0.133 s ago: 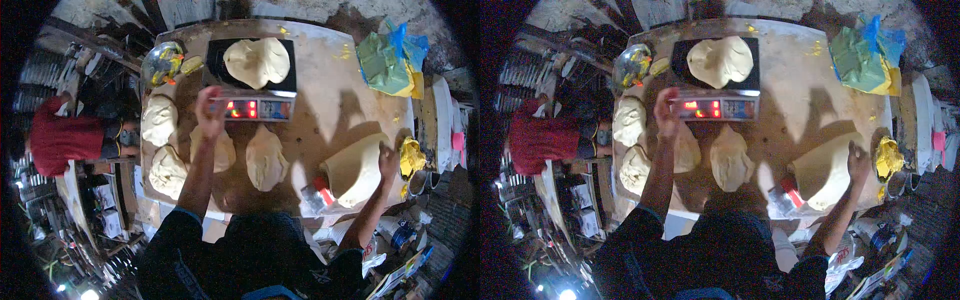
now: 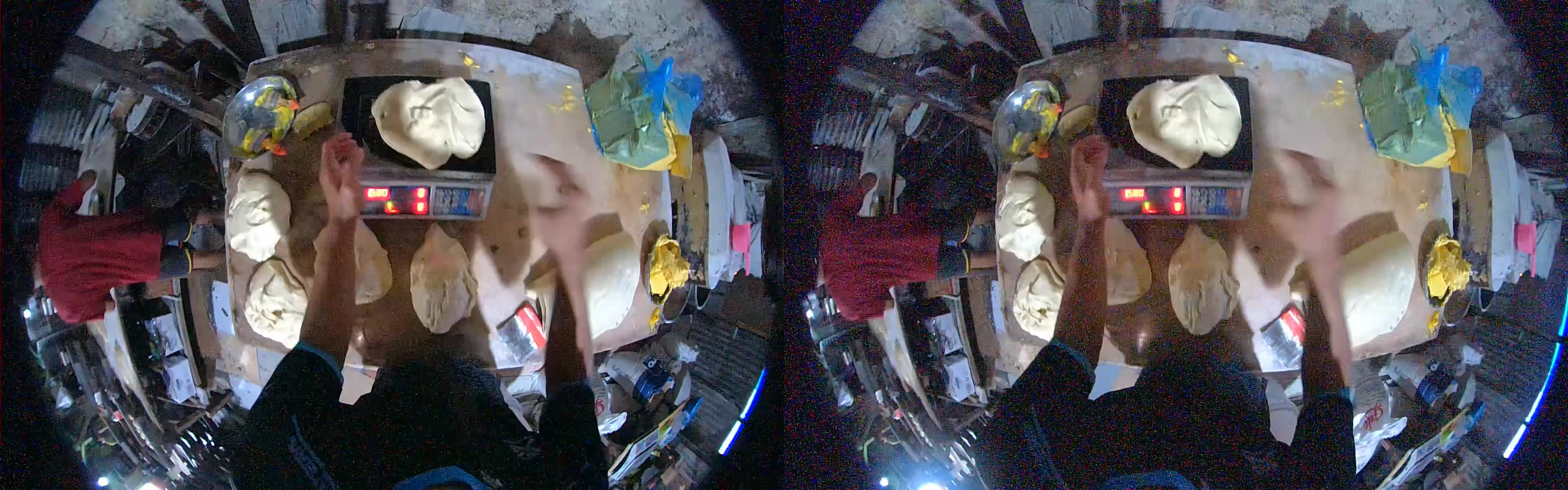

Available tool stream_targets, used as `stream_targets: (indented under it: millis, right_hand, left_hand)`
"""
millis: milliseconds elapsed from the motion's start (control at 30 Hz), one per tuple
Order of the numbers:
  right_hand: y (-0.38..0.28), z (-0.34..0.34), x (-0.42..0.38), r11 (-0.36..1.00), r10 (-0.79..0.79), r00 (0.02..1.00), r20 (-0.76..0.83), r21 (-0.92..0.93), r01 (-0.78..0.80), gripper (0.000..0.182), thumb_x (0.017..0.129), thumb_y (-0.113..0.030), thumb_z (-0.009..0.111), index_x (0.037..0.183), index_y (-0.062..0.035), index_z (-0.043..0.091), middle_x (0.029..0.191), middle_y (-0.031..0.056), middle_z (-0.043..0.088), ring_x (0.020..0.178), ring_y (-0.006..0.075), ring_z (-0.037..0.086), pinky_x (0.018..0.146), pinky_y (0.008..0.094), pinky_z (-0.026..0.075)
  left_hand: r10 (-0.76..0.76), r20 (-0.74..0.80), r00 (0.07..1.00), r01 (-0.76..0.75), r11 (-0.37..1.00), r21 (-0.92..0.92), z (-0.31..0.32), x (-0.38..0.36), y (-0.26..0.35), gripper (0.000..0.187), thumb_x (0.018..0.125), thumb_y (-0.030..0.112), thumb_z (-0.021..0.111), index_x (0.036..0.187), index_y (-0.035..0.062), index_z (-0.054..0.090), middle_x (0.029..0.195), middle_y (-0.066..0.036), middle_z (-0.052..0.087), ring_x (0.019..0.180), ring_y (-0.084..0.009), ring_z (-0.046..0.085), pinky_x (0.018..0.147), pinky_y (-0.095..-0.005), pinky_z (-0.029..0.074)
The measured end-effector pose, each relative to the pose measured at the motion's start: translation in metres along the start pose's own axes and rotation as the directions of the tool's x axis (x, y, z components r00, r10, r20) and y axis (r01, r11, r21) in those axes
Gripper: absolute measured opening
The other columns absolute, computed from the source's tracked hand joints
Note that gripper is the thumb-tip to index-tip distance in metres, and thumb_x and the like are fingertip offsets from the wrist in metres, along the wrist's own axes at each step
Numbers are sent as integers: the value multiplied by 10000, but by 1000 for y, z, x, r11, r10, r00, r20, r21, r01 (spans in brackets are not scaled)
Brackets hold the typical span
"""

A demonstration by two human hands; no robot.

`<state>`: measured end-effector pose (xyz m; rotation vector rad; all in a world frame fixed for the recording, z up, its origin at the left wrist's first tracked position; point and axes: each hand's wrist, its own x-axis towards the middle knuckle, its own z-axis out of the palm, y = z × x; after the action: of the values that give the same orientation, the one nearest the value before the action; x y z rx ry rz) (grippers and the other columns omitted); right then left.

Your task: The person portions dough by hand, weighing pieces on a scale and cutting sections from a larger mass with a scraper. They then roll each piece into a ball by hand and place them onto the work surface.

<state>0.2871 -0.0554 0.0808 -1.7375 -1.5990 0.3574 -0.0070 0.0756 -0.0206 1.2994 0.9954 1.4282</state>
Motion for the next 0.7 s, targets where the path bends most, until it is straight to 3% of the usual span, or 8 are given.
stream_targets:
  millis: [67, 100, 300, 367, 400, 433, 500, 700]
  right_hand:
    - [10, 113, 47, 857, -331, 916, 228, -333, 393, 685, 692, -184, 699, 1328, -111, 453, 1331, 224, 433, 1280, 373, 360, 1034, 504, 313]
    - [-66, 123, 72, 942, -47, 944, 326, -300, 151, 695, 688, -208, 683, 1339, -160, 445, 1338, 269, 385, 1280, 453, 301, 1015, 611, 263]
    - [-33, 243, 150, 698, -129, 977, -168, -716, -31, 609, 644, -159, 704, 1227, -227, 545, 1298, 292, 417, 1212, 439, 418, 910, 600, 390]
    - [-45, 179, 176, 948, 229, 917, 328, -290, -133, 479, 690, -139, 643, 1164, -137, 568, 1217, 281, 500, 1147, 384, 510, 862, 536, 466]
    - [3, 174, 180, 969, 177, 939, 296, 113, -218, 464, 716, -179, 606, 1169, -89, 555, 1180, 266, 529, 1118, 368, 533, 867, 518, 477]
    - [56, 170, 178, 831, 139, 962, 237, 501, -243, 468, 742, -219, 569, 1174, -40, 542, 1143, 250, 558, 1088, 352, 557, 871, 501, 488]
    - [88, 144, 145, 51, 240, 955, 176, 980, -194, 538, 755, -302, 526, 1181, 28, 518, 1162, 238, 550, 1102, 357, 545, 895, 516, 482]
    - [23, 99, 6, -29, 363, 928, -80, 995, 97, 678, 650, -383, 659, 1209, -27, 515, 1136, 185, 580, 1022, 308, 572, 859, 464, 486]
  left_hand:
    - [-40, -68, 997, 16, 947, -322, 16, 14, -33, 466, 849, 27, 527, 1289, 34, 372, 1154, -116, 462, 1075, -204, 453, 917, -324, 380]
    - [-25, -75, 997, -2, 942, -335, 20, 24, -36, 466, 849, 27, 527, 1289, 34, 372, 1154, -116, 462, 1075, -204, 453, 917, -324, 380]
    - [-26, -8, 1000, 26, 998, 56, 29, 22, -37, 698, 823, 77, 497, 1404, -36, 127, 1277, -243, 387, 1203, -348, 405, 1042, -429, 298]
    - [303, 299, 905, -425, 701, 573, 28, 24, -44, 729, 774, 70, 494, 1388, -87, 136, 1310, -312, 349, 1221, -434, 378, 1069, -484, 271]
    - [25, 372, 928, -283, 697, 659, 33, 26, -23, 727, 728, 97, 524, 1356, -125, 231, 1351, -360, 295, 1245, -499, 325, 1073, -512, 268]
    - [25, 382, 924, -288, 705, 649, 38, 23, -24, 727, 728, 97, 524, 1356, -125, 231, 1351, -360, 295, 1245, -499, 325, 1073, -512, 268]
    - [-22, 454, 891, -413, 379, 828, 48, 20, -29, 678, 730, 145, 533, 1326, -113, 340, 1368, -368, 273, 1283, -507, 275, 1080, -520, 256]
    - [-61, 437, 897, -371, 433, 822, 51, 22, -30, 618, 817, 279, 541, 1310, -68, 406, 1344, -368, 322, 1285, -523, 269, 1072, -534, 251]
